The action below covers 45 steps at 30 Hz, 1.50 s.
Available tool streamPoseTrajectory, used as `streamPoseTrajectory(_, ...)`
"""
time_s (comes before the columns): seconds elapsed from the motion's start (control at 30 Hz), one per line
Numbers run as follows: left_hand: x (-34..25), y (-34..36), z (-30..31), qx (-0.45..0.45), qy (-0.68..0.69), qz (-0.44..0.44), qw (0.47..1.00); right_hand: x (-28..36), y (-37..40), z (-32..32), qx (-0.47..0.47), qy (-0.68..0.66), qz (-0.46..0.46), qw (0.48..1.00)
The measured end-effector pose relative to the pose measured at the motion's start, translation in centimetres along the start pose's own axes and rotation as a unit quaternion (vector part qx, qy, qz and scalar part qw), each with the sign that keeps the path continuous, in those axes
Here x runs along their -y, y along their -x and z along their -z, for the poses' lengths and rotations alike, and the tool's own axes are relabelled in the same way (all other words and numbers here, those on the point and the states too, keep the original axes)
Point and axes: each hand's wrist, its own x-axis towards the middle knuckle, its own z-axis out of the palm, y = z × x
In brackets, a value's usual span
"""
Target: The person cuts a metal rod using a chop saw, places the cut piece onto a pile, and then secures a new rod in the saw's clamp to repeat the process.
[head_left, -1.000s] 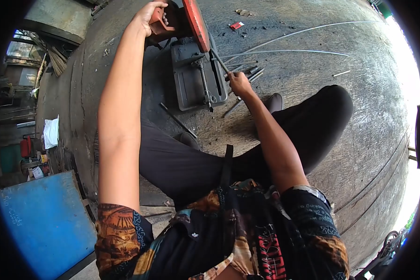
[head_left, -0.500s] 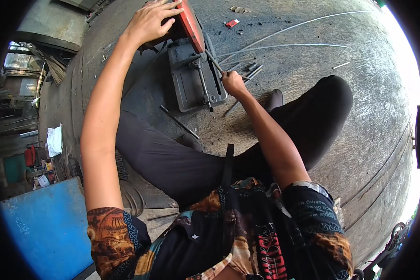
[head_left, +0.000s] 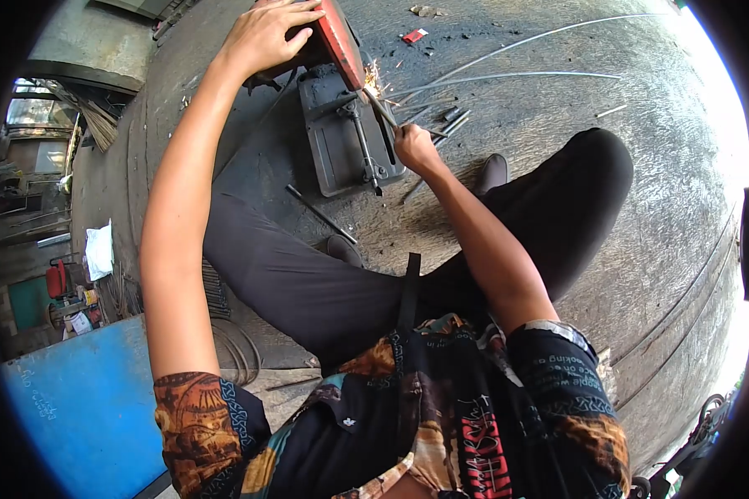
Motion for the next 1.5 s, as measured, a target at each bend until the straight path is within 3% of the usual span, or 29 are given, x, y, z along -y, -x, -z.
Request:
streamPoseTrajectory(0.5, 0.0, 0.1, 0.0, -0.011, -0.003, 0.003, 1.000, 1.1, 0.7, 0.5, -0.007, -0.009, -0.015, 1.000)
streamPoseTrajectory(0.9, 0.6, -0.1, -0.5, -0.014, -0.009, 0.023, 1.000, 0.0, 0.2, 0.1, -0.035, -0.016, 0.027, 0.999)
streamPoseTrajectory(0.93, 0.5, -0.1, -0.5, -0.016, -0.012, 0.033, 0.999, 0.5, 0.1, 1.3, 0.084, -0.169, -0.102, 0.977)
streamPoseTrajectory(0.97, 0.4, -0.1, -0.6, -0.016, -0.011, 0.031, 0.999, 0.9, 0.0, 2.4, 0.198, -0.314, -0.225, 0.901)
streamPoseTrajectory(1.07, 0.7, 0.1, -1.6, -0.076, -0.024, 0.061, 0.995, 1.6, 0.3, 4.0, 0.254, -0.496, -0.277, 0.782)
streamPoseTrajectory(1.13, 1.4, -0.4, -3.3, -0.275, 0.091, 0.280, 0.915, 0.9, 0.6, 3.9, 0.236, -0.499, -0.281, 0.785)
streamPoseTrajectory(1.17, 1.2, -0.9, -3.9, -0.232, 0.101, 0.468, 0.847, 0.4, 0.6, 3.9, 0.216, -0.502, -0.285, 0.787)
streamPoseTrajectory(1.2, 5.8, -0.7, -5.4, -0.124, 0.118, 0.498, 0.850, 0.1, 0.6, 4.0, 0.214, -0.502, -0.285, 0.788)
streamPoseTrajectory(1.23, 5.8, -0.6, -5.2, -0.125, 0.337, 0.490, 0.794, -0.3, 0.7, 4.1, 0.209, -0.484, -0.281, 0.802)
streamPoseTrajectory(1.27, 5.9, -0.4, -4.9, -0.121, 0.538, 0.457, 0.698, -0.5, 0.7, 4.2, 0.206, -0.465, -0.276, 0.816)
streamPoseTrajectory(1.3, 6.1, 0.1, -4.0, -0.035, 0.641, 0.470, 0.606, -0.4, 0.7, 4.2, 0.197, -0.464, -0.299, 0.810)
streamPoseTrajectory(1.47, 5.4, 1.0, -3.4, -0.039, 0.705, 0.438, 0.556, -1.0, 0.2, 3.6, 0.207, -0.431, -0.279, 0.833)
streamPoseTrajectory(1.5, 5.7, 1.1, -3.7, -0.032, 0.704, 0.435, 0.560, -1.3, 0.0, 3.2, 0.189, -0.389, -0.254, 0.865)
